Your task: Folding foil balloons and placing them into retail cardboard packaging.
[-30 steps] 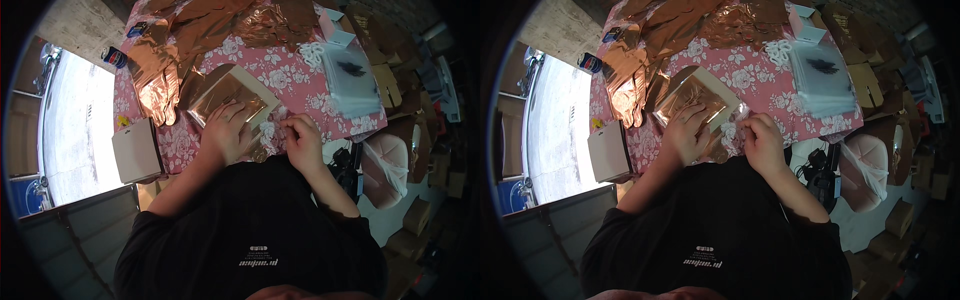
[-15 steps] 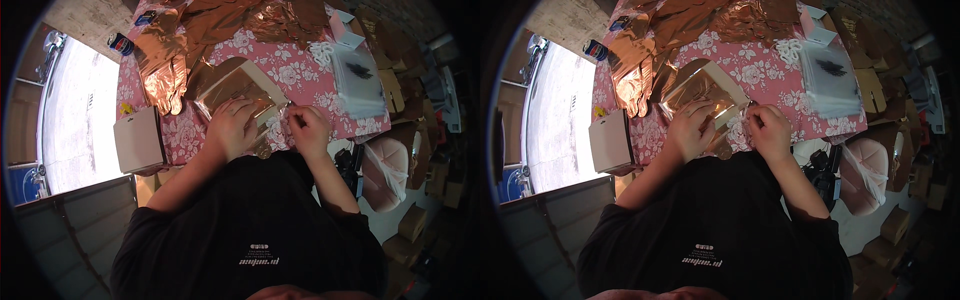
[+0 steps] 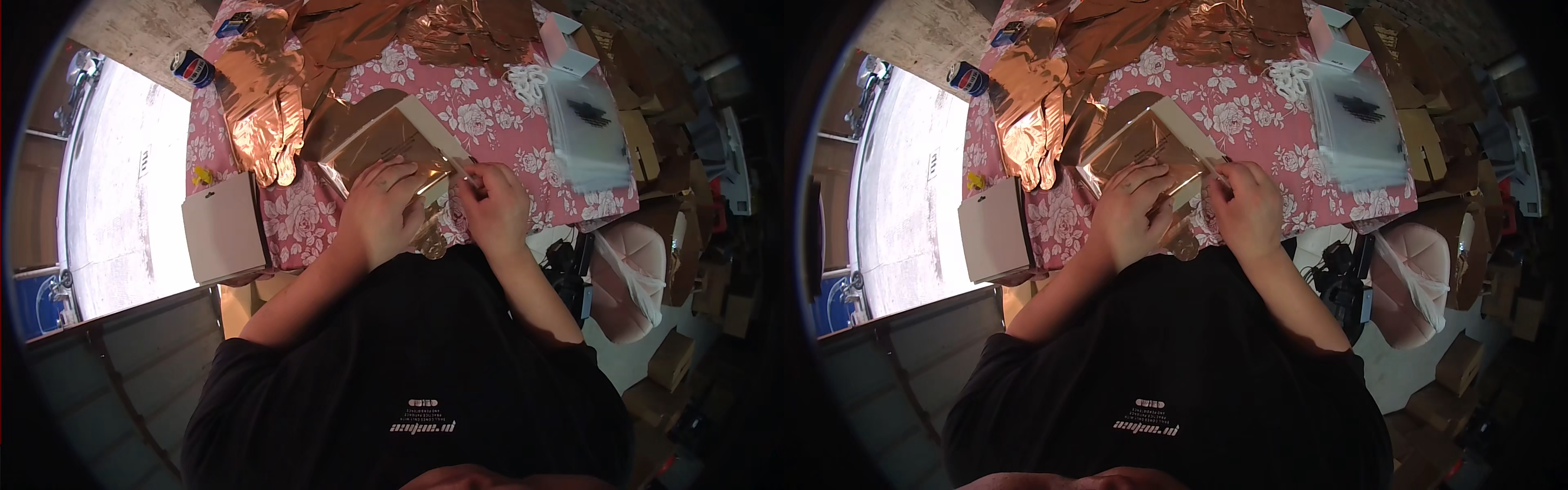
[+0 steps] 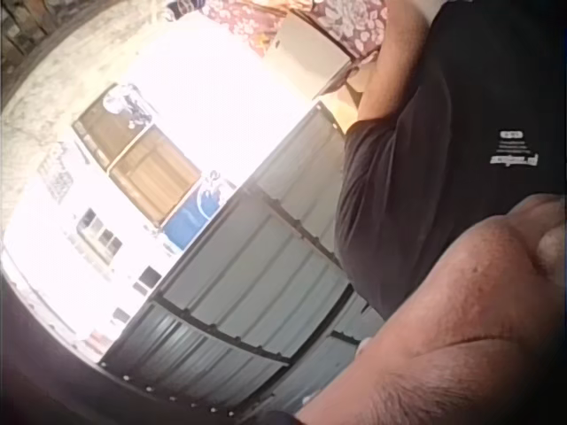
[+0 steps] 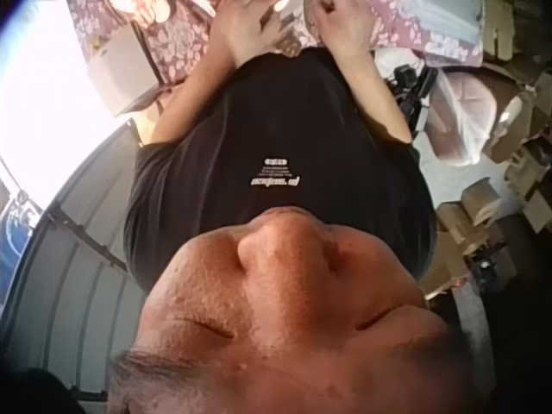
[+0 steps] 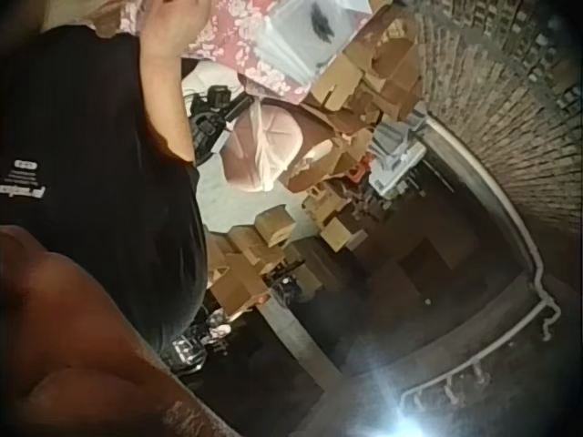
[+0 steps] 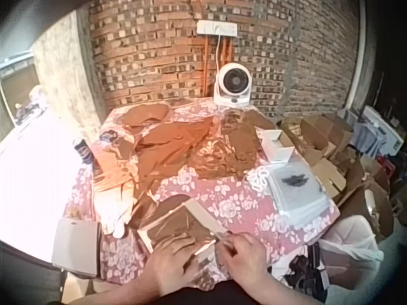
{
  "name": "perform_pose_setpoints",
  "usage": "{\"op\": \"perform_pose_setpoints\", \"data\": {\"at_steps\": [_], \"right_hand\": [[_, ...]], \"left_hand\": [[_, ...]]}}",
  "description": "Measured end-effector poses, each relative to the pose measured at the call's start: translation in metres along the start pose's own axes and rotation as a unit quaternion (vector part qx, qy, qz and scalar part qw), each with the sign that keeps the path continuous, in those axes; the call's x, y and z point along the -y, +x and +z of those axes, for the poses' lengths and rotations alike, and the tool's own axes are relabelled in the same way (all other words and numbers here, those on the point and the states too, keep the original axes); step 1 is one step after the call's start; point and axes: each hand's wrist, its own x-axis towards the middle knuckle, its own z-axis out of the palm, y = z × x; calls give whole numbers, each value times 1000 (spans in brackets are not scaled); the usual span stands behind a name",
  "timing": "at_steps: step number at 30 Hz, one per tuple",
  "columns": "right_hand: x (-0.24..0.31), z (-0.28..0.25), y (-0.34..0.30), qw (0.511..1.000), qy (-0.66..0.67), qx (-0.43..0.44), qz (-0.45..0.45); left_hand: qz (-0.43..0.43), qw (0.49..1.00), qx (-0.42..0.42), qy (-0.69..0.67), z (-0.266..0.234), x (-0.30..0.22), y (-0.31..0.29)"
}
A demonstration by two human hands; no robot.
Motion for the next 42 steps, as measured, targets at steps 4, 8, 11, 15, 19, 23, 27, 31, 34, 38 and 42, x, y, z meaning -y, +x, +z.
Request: {"op": "perform_pose_setpoints", "data": {"at_steps": [4,8,11,15,19,23,27,31,34,38,42], "right_hand": [[3,-5,-10,999,32,-7,7],[-1,-8,-10,1000,-8,4,-13],[3,-2,0,999,-19,17,-34],[-1,1,9,998,8,8,-58],[4,-10,3,999,-15,2,-49],[-3,-14,-4,999,-48,13,13],[-6,-11,3,998,-32,29,45],[0,-15,9,997,-23,12,75],[-1,-23,2,994,2,5,111],[-3,-27,2,990,17,19,138],[-13,-29,26,959,83,154,224]], "left_hand": [[-2,1000,-1,-5,-3,-1,1],[1,1000,10,0,-4,0,-1],[5,1000,23,5,-3,2,-3],[15,999,44,6,-5,0,-2],[9,998,59,-9,-3,4,-7],[20,997,69,-12,-11,-1,-6],[30,994,109,5,-12,-5,-8],[41,990,136,22,-10,-6,-7],[34,989,142,23,-9,-5,-8],[41,989,142,21,-6,1,-2],[64,981,181,21,-5,3,7]]}}
